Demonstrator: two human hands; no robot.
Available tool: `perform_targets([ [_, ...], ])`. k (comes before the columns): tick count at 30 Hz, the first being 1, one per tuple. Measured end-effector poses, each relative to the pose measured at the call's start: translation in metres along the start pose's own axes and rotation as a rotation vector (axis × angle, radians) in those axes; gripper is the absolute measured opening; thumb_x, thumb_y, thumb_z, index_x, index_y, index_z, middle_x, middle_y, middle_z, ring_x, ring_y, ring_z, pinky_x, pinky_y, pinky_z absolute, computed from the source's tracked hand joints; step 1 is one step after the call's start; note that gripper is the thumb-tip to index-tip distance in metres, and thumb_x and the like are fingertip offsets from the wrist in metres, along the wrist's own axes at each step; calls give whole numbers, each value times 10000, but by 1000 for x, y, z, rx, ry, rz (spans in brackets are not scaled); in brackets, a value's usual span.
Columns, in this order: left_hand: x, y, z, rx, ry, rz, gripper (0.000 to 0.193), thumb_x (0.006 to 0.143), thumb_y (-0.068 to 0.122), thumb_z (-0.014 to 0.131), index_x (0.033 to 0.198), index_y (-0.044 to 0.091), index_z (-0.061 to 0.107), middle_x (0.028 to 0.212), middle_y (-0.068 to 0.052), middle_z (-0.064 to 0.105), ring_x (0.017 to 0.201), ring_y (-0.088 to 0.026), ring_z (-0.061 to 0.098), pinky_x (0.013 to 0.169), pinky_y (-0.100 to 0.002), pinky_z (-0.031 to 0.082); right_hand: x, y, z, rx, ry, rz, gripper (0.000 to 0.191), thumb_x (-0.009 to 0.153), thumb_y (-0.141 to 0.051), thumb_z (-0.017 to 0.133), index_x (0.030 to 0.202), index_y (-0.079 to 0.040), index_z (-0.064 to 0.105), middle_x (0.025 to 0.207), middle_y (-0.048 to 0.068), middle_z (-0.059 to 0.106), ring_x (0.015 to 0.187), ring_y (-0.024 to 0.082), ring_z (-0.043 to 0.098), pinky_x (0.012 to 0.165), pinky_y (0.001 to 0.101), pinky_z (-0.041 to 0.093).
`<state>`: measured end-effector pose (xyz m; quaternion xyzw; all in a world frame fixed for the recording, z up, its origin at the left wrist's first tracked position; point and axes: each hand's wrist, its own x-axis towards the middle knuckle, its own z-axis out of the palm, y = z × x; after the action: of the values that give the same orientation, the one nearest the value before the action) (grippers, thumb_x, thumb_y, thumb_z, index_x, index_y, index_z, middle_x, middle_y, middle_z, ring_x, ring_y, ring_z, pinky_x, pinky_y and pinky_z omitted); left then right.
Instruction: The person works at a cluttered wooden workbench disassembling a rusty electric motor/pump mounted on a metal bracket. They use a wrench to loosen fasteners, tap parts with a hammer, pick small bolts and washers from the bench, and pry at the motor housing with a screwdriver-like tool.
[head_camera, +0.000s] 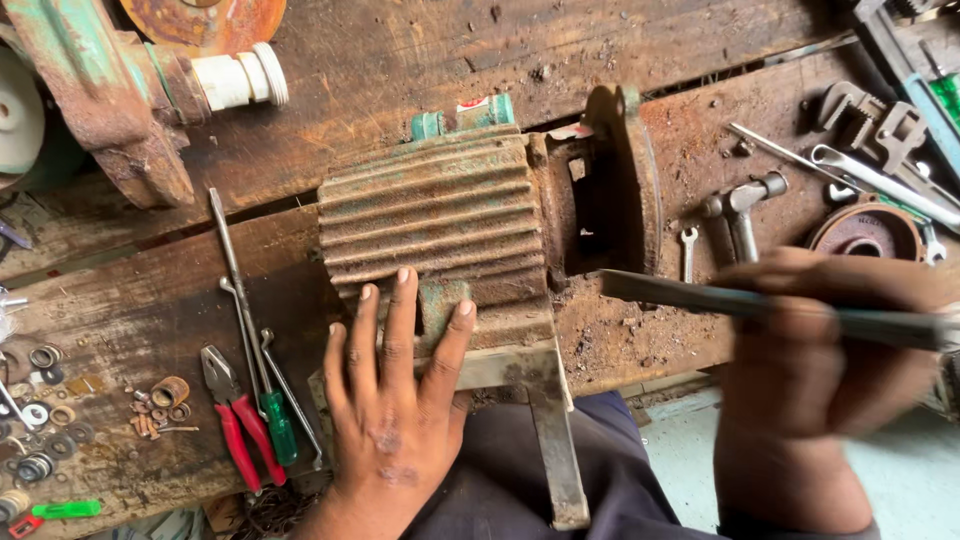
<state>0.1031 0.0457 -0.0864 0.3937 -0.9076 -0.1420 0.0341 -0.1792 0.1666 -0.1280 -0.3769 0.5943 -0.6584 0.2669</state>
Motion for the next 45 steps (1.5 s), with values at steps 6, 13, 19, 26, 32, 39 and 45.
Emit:
perform_targets([
  [6,-1,-3,3,-26,-8,20,969,668,255,834,1533,242,397,1580,-261,312,1391,-506,392,1070,-682,335,8,-8,18,-692,-135,-287,242,1032,-127,588,1138,58,474,903,163,665,766,235,673,671,365,525],
  [13,-1,-3,3,-39,-26,16,977,659,283,848,1529,232,406,1575,-269,310,1387,-513,382,1063,-695,328,22,-24,41,-462,-121,-281,272,1128,-155,582,1209,45,417,972,148,611,763,216,693,661,317,592],
  [19,0,-1,0,-30,12,11,960,662,260,847,1527,242,431,1586,-235,332,1401,-495,395,1087,-669,345,22,-27,46,-474,-109,-251,250,1100,-164,564,1180,46,456,941,148,653,721,235,684,644,330,572],
  [26,3,-1,0,-27,30,29,985,634,231,850,1524,237,428,1576,-245,328,1394,-499,390,1079,-674,339,30,-30,52,-473,-64,-356,300,1074,-256,527,1095,38,471,864,169,659,677,218,663,596,316,531],
  [32,1,-1,1,-20,29,26,972,633,194,824,1521,238,434,1577,-241,330,1400,-495,389,1088,-663,343,29,-30,47,-513,-101,-407,280,1115,-287,529,1113,-8,508,898,154,685,657,206,661,606,321,520],
  [39,1,-1,0,-9,28,27,962,646,173,817,1524,231,427,1579,-246,330,1406,-492,388,1093,-660,345,21,-23,39,-429,-90,-378,314,1078,-358,543,1068,-44,543,893,140,718,650,185,640,540,293,452],
  [45,1,-1,1,-35,31,24,998,622,250,840,1521,239,409,1573,-247,322,1398,-498,383,1084,-666,338,16,-21,37,-518,-106,-388,290,1088,-350,524,1068,-66,577,911,147,735,601,186,632,538,312,443],
])
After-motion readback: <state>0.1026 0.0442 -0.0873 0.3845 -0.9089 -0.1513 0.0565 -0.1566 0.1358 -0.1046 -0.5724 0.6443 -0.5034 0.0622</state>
